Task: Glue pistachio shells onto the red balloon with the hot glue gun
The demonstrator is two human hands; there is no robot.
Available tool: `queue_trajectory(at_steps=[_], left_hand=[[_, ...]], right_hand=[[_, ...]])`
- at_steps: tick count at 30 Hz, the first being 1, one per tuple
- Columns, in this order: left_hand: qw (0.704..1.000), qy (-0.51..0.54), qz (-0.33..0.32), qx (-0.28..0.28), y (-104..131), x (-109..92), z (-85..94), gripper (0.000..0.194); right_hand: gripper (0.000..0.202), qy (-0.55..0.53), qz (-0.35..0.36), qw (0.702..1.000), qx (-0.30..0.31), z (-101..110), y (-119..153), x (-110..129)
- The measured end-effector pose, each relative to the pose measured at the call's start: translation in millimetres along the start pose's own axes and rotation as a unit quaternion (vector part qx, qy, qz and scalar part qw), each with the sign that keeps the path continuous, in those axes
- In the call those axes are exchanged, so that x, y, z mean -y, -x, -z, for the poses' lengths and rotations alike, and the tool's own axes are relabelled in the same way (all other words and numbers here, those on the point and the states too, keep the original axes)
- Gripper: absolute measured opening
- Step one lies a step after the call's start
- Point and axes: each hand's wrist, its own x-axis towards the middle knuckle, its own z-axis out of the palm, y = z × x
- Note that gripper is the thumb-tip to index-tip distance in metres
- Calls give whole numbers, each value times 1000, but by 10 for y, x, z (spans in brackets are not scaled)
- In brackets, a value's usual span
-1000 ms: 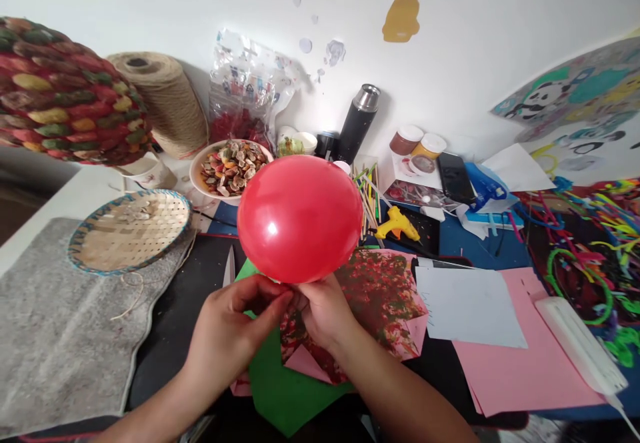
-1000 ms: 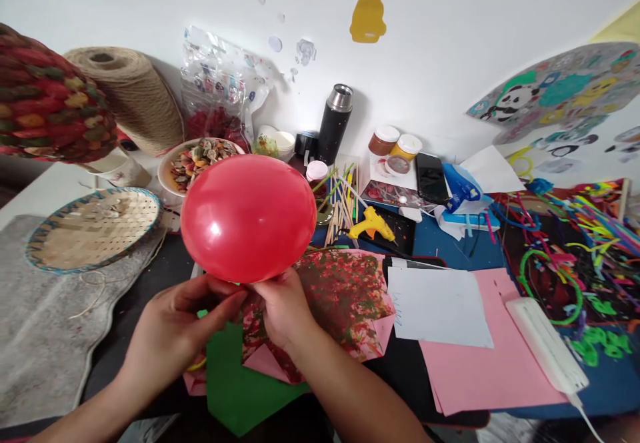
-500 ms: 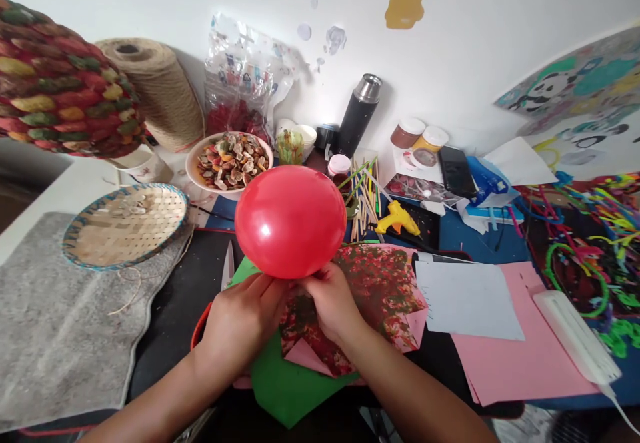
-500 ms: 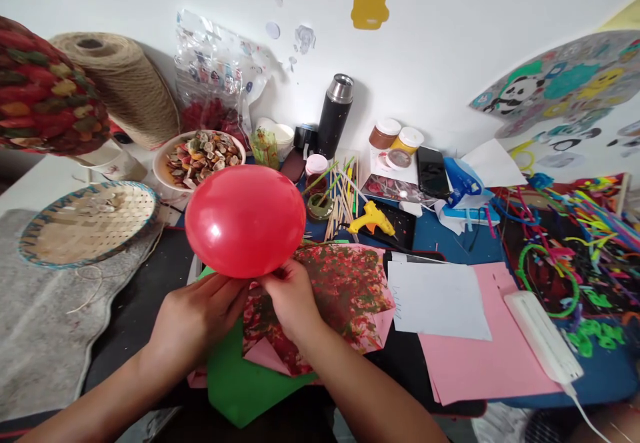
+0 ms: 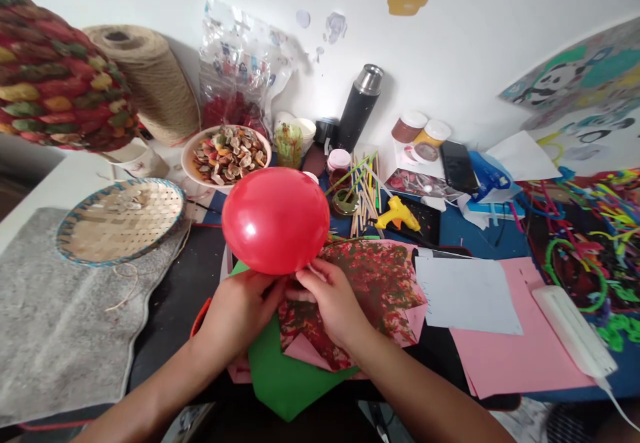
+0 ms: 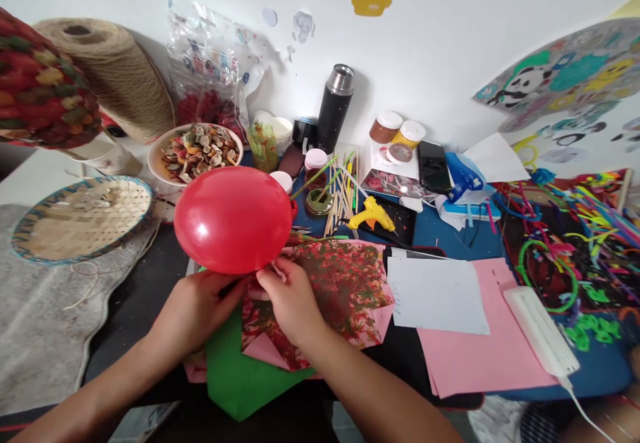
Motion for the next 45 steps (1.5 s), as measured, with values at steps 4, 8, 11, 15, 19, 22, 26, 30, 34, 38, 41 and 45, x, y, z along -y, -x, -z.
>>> queue_trajectory(at_steps=[4,8,11,15,19,22,26,30,34,38,41,45], left_hand=[[983,124,134,24,-45,-2,-17,33],[948,198,248,2,-68,-28,-22,32],[924,247,293,1,-92,-40,1,33],[899,304,314,40,-158,-7,48,33],[894,302,321,74,-231,62,89,31],[899,279,323,95,-260,93,109,31],[902,275,310,119,-266,111,106,27],[915,253,293,116,-262,127,71,26],[926,234,275,107,-258,142,61,25],[925,243,260,132,-242,177,112,22],[917,240,269,169,-228,213,161,22],[923,222,253,187,-247,234,185,21]], right_hand=[[25,40,3,999,31,-21,49,-17],[44,81,9,995,54,-39,120,-97],[46,126,36,990,48,-41,162,-189],[46,167,74,983,33,-62,198,-255],[46,193,95,976,34,-117,247,-209],[45,203,102,973,34,-159,291,-144],[42,208,115,971,31,-205,323,-87],[43,198,110,973,49,-242,318,-83],[41,183,102,976,55,-248,305,-117],[34,185,103,976,46,-223,308,-152],[39,198,112,972,56,-215,307,-172],[46,229,128,963,68,-203,283,-223]])
